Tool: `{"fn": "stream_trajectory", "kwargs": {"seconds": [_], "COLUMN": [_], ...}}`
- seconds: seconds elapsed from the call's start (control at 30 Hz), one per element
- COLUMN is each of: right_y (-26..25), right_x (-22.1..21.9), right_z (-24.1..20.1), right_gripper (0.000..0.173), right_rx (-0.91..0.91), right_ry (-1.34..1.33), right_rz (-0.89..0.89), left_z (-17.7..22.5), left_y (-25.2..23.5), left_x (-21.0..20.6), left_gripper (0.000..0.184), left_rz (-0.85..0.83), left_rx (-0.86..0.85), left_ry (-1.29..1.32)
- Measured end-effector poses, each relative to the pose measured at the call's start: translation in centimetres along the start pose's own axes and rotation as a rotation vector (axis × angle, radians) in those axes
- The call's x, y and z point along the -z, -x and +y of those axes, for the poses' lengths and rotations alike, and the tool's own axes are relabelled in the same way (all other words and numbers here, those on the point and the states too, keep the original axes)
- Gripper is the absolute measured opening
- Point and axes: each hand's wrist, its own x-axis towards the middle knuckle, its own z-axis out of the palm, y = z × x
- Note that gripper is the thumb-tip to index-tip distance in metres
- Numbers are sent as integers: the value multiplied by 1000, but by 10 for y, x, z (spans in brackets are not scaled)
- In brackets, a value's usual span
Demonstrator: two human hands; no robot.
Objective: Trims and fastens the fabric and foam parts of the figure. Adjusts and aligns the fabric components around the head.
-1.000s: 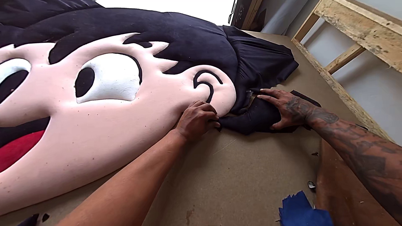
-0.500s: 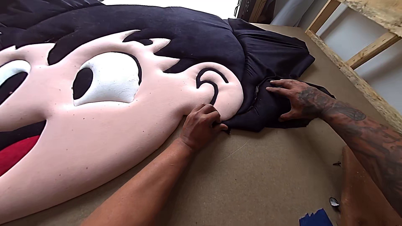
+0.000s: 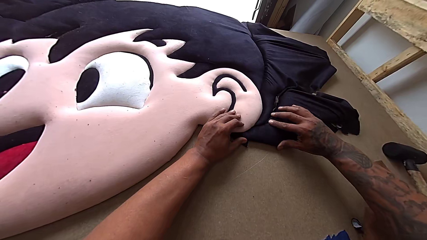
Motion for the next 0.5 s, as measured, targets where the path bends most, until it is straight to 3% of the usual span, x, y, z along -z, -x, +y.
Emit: {"fn": "stream_trajectory", "kwargs": {"seconds": [0.27,0.5], "right_y": [-9,-14], "right_x": [4,8], "right_z": [-1,-10], "right_gripper": [62,59], "right_rx": [69,22], "right_ry": [40,61], "right_rz": [-33,-101], "left_z": [-2,-1], "left_y": [-1,-1], "left_x": [1,1], "left_gripper": [38,36], "left_rz": [-14,-27], "left_rx": [-13,-6], "left_ry": [24,49]}}
